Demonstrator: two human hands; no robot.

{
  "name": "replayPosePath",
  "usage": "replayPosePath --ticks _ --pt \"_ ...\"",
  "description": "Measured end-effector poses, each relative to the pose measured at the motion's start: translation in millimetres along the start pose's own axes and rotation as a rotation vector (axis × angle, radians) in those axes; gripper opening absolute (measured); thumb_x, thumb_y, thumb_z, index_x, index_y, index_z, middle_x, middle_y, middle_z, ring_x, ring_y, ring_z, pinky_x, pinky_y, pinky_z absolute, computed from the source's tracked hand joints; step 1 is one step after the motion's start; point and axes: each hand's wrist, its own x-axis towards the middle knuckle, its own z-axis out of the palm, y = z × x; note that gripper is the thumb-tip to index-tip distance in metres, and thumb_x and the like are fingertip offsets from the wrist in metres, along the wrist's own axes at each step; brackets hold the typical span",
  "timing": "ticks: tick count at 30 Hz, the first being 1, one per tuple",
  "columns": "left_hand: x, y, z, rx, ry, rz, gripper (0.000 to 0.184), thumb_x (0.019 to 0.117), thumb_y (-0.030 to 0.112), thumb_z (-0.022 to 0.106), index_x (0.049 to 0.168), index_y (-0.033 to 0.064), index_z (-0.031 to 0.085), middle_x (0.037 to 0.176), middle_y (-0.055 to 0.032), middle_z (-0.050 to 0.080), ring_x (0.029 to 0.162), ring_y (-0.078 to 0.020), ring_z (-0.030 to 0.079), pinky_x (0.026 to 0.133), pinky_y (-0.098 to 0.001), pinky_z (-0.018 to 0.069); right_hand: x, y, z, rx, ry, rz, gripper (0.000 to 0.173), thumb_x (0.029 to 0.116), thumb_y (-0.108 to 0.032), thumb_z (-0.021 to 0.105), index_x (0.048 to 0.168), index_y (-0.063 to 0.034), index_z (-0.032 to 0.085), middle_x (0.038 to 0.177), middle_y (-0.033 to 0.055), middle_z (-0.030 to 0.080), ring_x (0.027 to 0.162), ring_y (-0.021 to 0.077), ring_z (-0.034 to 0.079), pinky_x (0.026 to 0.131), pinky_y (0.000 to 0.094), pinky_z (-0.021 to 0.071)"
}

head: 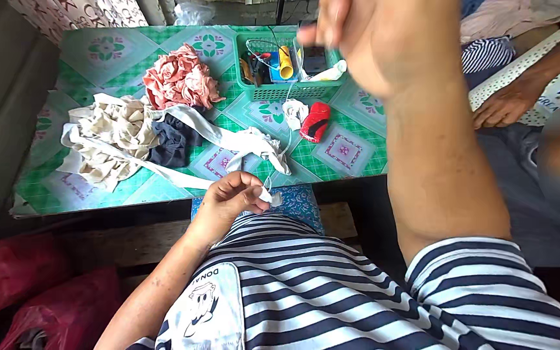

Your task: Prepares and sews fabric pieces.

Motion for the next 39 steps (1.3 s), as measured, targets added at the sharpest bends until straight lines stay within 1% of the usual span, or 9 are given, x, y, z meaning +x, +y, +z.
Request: replayPosePath --ticks 2,6,9,14,25,28,31,35,39 --pt "-1 4 -4 -0.068 0.025 0.037 0.01 0.1001 0.008 0.061 0.104 0.0113 0.07 0.088 -0.0038 0.075 0.078 -0.0121 0.074 0.076 -0.0291 0.0635 -30 10 7 -0.257 -0.281 -0.045 0.018 0.103 -0.012 0.052 0.108 -0.0001 0.065 0.09 -0.0002 0.066 0.071 0.0023 0.059 0.067 0.0244 0.0547" --pt "-1 10 -7 -0.113 0.066 0.076 0.01 0.1007 0.01 0.061 0.104 0.0142 0.069 0.089 -0.0017 0.075 0.078 -0.0106 0.074 0.076 -0.0281 0.0633 -91 54 29 -0.266 -0.496 0.004 0.028 0.0915 -0.014 0.071 0.112 0.0041 0.071 0.074 -0.0011 0.059 0.062 -0.0017 0.048 0.057 0.0141 0.0409" --pt "1 11 -6 -0.121 0.076 0.08 0.01 0.1002 0.009 0.062 0.105 0.0136 0.069 0.09 -0.0023 0.075 0.078 -0.0109 0.074 0.076 -0.0277 0.0631 -111 72 39 -0.152 -0.442 0.025 0.02 0.0878 -0.006 0.073 0.106 0.004 0.072 0.071 -0.0022 0.056 0.059 -0.0026 0.045 0.053 0.0113 0.0373" --pt "3 11 -6 -0.153 0.112 0.132 0.01 0.1022 0.012 0.06 0.106 0.016 0.068 0.087 -0.003 0.074 0.074 -0.0094 0.072 0.07 -0.0239 0.0614 -118 74 49 -0.138 -0.352 0.002 0.003 0.0929 -0.001 0.067 0.093 0.0021 0.069 0.081 0.0023 0.065 0.069 0.0007 0.058 0.063 0.0144 0.0511" --pt "5 9 -1 -0.292 0.222 0.194 0.011 0.1039 0.013 0.057 0.107 0.0142 0.068 0.093 -0.0062 0.074 0.078 -0.0106 0.073 0.072 -0.0232 0.0611 -132 80 67 -0.29 -0.213 -0.038 0.006 0.0932 -0.006 0.064 0.093 0.0002 0.066 0.077 0.0 0.058 0.066 -0.0018 0.051 0.06 0.0105 0.0439" --pt "4 11 -3 -0.245 0.174 0.169 0.011 0.1036 0.01 0.057 0.107 0.0143 0.067 0.097 -0.0071 0.075 0.077 -0.0119 0.074 0.071 -0.025 0.0628 -129 79 60 -0.248 -0.266 0.014 0.011 0.0969 -0.007 0.062 0.103 0.0019 0.065 0.081 0.001 0.06 0.069 -0.0002 0.055 0.063 0.0133 0.0482" --pt "3 10 -4 -0.104 0.138 0.152 0.011 0.1031 0.007 0.056 0.107 0.0127 0.065 0.096 -0.0057 0.075 0.08 -0.0131 0.075 0.073 -0.0278 0.0638 -110 67 42 -0.133 -0.241 0.149 0.023 0.1047 -0.012 0.048 0.119 0.001 0.06 0.09 0.001 0.064 0.074 0.0047 0.063 0.068 0.0236 0.0563" --pt "3 3 -4 0.1 0.084 0.144 0.009 0.1018 0.004 0.058 0.109 0.0086 0.063 0.093 -0.0034 0.075 0.08 -0.0135 0.075 0.075 -0.0304 0.0645 -66 41 22 0.088 -0.113 0.195 0.019 0.104 -0.009 0.042 0.105 -0.0104 0.061 0.079 -0.0072 0.058 0.066 0.0059 0.06 0.066 0.0311 0.0601" --pt "2 0 -2 0.245 0.012 0.128 0.008 0.1017 0.004 0.058 0.108 0.0061 0.062 0.09 -0.0026 0.075 0.079 -0.0131 0.075 0.075 -0.0303 0.0647 -27 17 26 0.226 -0.052 0.182 0.02 0.105 -0.003 0.04 0.101 -0.007 0.059 0.073 -0.0038 0.053 0.064 0.0107 0.059 0.074 0.0411 0.0625"
